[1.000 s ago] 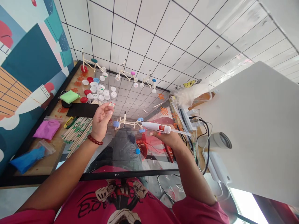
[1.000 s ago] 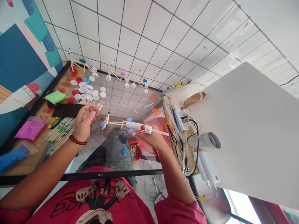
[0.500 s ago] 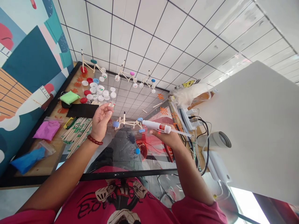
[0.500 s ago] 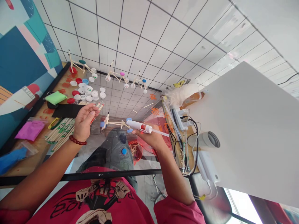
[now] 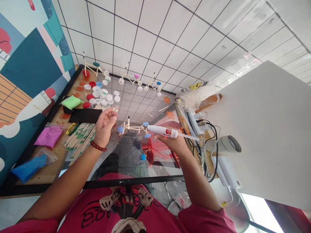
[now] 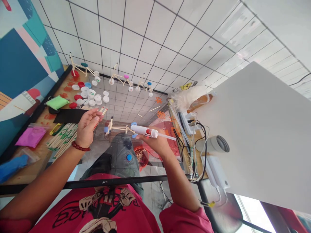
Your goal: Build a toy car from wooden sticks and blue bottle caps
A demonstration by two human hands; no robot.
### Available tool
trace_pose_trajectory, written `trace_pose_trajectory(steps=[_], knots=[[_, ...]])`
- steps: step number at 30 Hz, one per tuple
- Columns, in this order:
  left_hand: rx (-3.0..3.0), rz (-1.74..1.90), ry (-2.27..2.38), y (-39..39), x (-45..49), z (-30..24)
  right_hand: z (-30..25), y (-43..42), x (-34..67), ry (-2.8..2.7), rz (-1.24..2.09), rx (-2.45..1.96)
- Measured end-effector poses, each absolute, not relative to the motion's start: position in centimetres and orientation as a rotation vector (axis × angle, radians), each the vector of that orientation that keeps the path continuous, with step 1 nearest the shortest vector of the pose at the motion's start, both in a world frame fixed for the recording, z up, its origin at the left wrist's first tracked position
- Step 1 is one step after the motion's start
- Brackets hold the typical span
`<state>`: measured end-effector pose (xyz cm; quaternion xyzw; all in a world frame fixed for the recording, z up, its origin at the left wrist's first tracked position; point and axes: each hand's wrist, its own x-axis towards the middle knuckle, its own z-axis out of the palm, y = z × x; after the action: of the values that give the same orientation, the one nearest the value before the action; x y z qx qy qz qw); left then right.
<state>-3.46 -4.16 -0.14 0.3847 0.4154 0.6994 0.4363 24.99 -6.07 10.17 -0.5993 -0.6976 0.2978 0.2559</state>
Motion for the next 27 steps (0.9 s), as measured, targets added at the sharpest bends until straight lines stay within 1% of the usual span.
trace_pose_trajectory(steps=[16,27], knots=[[0.963,1.735,1.031,-4.2,-3.5,0.0,9.6,-5.7,24.9,-1.960,0.627,-1.669],[0.979,1.734,1.048,-4.2,-3.3,0.0,8.7,-6.2,25.9,-1.952,0.658,-1.662]])
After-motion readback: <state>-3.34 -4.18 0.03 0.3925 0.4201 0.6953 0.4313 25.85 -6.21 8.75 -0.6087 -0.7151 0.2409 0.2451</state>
